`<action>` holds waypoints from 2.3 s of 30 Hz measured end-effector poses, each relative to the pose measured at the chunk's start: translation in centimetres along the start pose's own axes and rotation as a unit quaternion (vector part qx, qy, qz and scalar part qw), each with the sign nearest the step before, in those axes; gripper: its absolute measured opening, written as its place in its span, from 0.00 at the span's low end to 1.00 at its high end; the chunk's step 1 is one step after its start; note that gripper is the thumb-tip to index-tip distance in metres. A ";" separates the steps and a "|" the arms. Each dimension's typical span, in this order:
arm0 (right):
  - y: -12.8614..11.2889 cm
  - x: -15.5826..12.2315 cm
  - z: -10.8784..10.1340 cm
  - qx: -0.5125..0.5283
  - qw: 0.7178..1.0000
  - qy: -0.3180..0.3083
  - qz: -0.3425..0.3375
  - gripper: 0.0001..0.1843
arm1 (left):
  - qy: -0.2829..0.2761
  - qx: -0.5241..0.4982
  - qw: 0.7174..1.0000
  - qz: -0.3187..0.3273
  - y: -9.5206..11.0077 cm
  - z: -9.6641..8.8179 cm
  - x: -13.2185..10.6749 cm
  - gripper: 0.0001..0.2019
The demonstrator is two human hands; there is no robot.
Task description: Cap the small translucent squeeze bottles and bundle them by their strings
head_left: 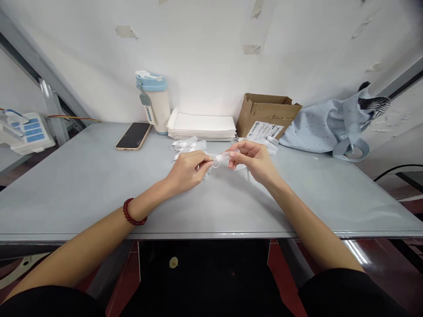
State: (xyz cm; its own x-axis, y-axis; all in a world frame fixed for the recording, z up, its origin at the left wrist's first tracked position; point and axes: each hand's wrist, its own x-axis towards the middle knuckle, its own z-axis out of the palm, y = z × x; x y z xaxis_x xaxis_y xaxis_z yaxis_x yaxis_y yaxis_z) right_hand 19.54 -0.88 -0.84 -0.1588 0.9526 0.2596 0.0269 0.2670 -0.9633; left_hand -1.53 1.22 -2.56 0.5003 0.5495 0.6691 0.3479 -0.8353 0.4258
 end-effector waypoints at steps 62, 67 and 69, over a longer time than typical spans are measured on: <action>-0.1 0.3 -1.3 -0.038 0.999 0.019 0.001 0.17 | -0.214 -0.182 0.929 -0.241 -1.5 -3.0 1.5 0.14; 0.0 0.3 -1.4 -0.042 0.999 0.024 0.006 0.17 | -0.192 -0.175 0.938 -0.229 -1.5 -3.0 1.5 0.13; 0.0 0.2 -1.3 -0.046 0.999 0.026 0.006 0.18 | -0.183 -0.162 0.944 -0.221 -1.4 -2.9 1.5 0.13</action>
State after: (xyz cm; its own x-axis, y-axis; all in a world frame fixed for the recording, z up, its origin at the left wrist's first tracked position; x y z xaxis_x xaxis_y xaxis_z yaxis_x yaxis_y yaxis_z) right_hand 20.82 -0.44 -0.72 -0.1070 0.9615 0.2532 0.1192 0.2652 -0.9568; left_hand -3.63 3.18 -0.41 0.6235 0.7669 0.1522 0.3555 -0.4513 0.8185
